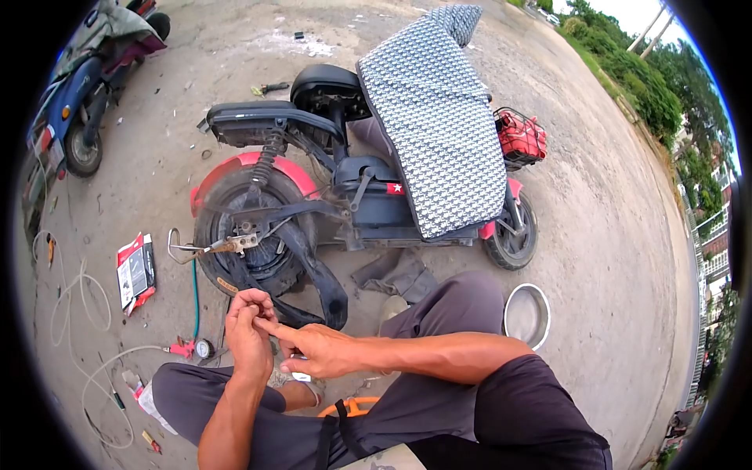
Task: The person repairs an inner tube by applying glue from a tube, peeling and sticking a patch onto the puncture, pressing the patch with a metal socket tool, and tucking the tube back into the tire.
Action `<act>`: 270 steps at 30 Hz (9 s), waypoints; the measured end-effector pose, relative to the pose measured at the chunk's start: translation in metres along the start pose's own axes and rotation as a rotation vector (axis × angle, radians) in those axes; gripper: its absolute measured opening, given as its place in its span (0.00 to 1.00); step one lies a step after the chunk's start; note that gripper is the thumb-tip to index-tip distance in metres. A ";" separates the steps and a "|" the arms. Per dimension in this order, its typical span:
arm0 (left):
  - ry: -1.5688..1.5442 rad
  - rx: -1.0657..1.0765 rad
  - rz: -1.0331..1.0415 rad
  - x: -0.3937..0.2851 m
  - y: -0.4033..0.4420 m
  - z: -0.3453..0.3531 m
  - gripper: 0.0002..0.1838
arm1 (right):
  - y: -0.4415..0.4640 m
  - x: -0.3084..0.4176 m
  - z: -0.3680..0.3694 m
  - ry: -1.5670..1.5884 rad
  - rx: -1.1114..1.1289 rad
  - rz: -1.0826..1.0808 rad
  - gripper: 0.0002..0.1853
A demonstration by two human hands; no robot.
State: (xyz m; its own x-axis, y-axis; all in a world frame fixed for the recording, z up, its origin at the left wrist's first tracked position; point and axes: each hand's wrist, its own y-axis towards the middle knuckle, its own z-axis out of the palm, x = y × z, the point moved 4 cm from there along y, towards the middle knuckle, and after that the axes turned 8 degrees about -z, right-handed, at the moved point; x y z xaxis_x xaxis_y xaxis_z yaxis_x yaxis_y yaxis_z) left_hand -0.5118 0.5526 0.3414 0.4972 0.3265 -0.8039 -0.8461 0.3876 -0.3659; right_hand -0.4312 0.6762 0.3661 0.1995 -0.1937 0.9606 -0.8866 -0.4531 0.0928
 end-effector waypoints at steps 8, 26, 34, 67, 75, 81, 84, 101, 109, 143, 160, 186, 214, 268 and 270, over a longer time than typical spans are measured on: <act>0.062 0.017 -0.082 0.007 -0.001 0.001 0.08 | -0.004 -0.002 0.019 0.095 0.303 0.041 0.55; 0.030 -0.032 0.103 -0.007 0.015 -0.009 0.11 | 0.001 -0.005 0.004 0.009 -0.057 -0.094 0.08; 0.014 0.056 0.092 -0.008 0.013 -0.006 0.07 | 0.004 -0.001 -0.012 0.035 -0.272 -0.066 0.09; 0.407 -0.007 0.219 -0.014 -0.010 0.009 0.10 | 0.011 -0.008 -0.043 0.313 -0.576 0.159 0.10; 0.417 -0.012 0.241 -0.016 -0.009 0.009 0.12 | 0.012 -0.006 -0.034 0.363 -0.558 0.121 0.09; 0.406 -0.058 0.233 -0.017 -0.008 0.014 0.12 | 0.012 -0.005 -0.034 0.284 -0.562 0.096 0.09; 0.402 -0.058 0.209 -0.014 -0.006 0.010 0.11 | 0.011 -0.005 -0.033 0.198 -0.552 0.037 0.10; 0.170 -0.048 0.113 -0.010 0.002 -0.002 0.09 | 0.009 0.009 -0.035 0.020 -0.533 -0.080 0.17; 0.217 -0.009 0.075 -0.008 0.000 -0.001 0.06 | 0.009 0.011 -0.036 0.040 -0.498 -0.058 0.15; 0.163 0.037 -0.119 -0.001 -0.002 0.006 0.07 | 0.008 0.003 -0.034 -0.004 -0.521 -0.164 0.16; 0.156 0.034 -0.137 -0.004 -0.008 0.010 0.08 | 0.007 0.007 -0.037 0.004 -0.521 -0.167 0.14; 0.171 0.147 -0.046 -0.008 -0.011 0.012 0.16 | 0.012 -0.010 -0.038 0.529 -0.599 -0.040 0.12; 0.180 0.134 -0.068 -0.010 -0.013 0.013 0.12 | 0.010 -0.007 -0.040 0.487 -0.598 -0.007 0.14; 0.574 0.021 0.176 -0.020 -0.022 0.021 0.14 | 0.011 -0.016 -0.040 0.412 -0.618 0.026 0.17; 0.599 0.012 0.207 -0.020 -0.024 0.021 0.14 | 0.011 -0.015 -0.040 0.414 -0.627 0.022 0.17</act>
State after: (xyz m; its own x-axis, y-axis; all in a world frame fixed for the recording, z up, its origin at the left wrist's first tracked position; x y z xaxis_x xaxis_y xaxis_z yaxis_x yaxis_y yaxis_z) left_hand -0.4968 0.5552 0.3759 0.1269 -0.1422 -0.9817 -0.9094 0.3785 -0.1724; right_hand -0.4612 0.7093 0.3629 0.1160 0.2027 0.9723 -0.9847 0.1520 0.0857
